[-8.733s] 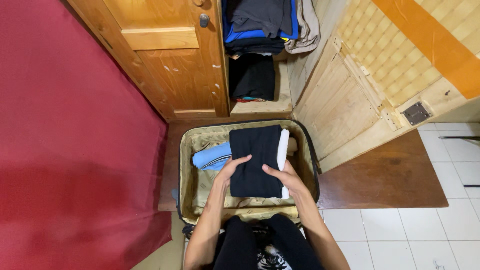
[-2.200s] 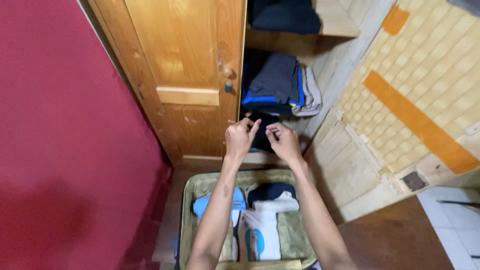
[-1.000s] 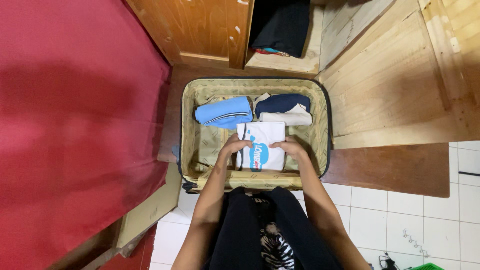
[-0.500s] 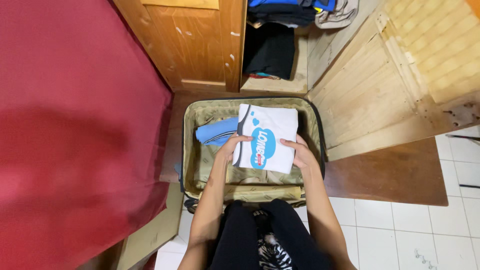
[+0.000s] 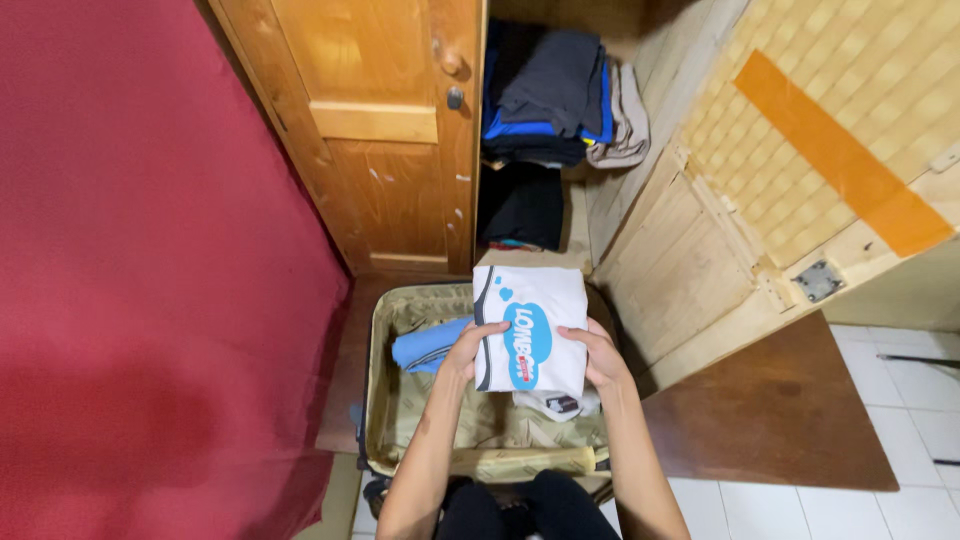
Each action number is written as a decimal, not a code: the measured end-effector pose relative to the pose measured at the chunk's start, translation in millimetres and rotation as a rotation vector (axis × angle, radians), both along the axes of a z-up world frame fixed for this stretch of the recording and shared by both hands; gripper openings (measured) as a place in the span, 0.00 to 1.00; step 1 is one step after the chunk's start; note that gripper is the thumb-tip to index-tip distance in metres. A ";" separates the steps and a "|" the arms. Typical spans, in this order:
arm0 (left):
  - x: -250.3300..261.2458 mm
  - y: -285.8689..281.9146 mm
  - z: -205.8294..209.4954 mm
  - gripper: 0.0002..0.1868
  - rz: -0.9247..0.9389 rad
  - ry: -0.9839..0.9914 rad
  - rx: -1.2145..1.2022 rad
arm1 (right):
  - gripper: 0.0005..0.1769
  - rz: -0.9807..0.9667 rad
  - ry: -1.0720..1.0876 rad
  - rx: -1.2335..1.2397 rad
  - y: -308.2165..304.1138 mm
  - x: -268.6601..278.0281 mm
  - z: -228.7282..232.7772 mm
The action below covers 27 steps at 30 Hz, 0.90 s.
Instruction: The person unpacks a suitcase by removing folded clothes one by one and placing them into an open wooden wardrobe. The person handles shirts, pants, and other garments, stacking them neatly on a shelf before closing the suitcase and the wardrobe.
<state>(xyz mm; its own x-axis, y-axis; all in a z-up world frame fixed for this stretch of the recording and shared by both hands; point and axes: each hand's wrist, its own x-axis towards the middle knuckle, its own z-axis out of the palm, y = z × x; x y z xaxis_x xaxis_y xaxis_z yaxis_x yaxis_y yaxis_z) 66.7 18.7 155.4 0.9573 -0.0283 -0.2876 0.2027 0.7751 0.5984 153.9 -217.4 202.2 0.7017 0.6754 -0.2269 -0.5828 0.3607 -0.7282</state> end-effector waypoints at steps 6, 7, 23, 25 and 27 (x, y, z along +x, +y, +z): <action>17.5 0.8 85.8 0.32 0.010 -0.155 0.146 | 0.32 -0.120 -0.234 -0.184 11.1 9.9 79.2; 22.5 2.2 101.9 0.33 0.024 -0.184 0.188 | 0.32 -0.145 -0.295 -0.171 13.7 13.9 94.7; 123.6 24.6 369.2 0.38 0.130 -0.600 0.521 | 0.33 -0.334 -0.779 0.005 41.6 94.2 320.4; 134.4 27.2 389.6 0.39 0.155 -0.634 0.564 | 0.33 -0.344 -0.805 0.042 45.1 110.1 334.4; 146.8 30.9 406.6 0.39 0.186 -0.667 0.613 | 0.33 -0.355 -0.854 0.099 48.1 130.9 349.8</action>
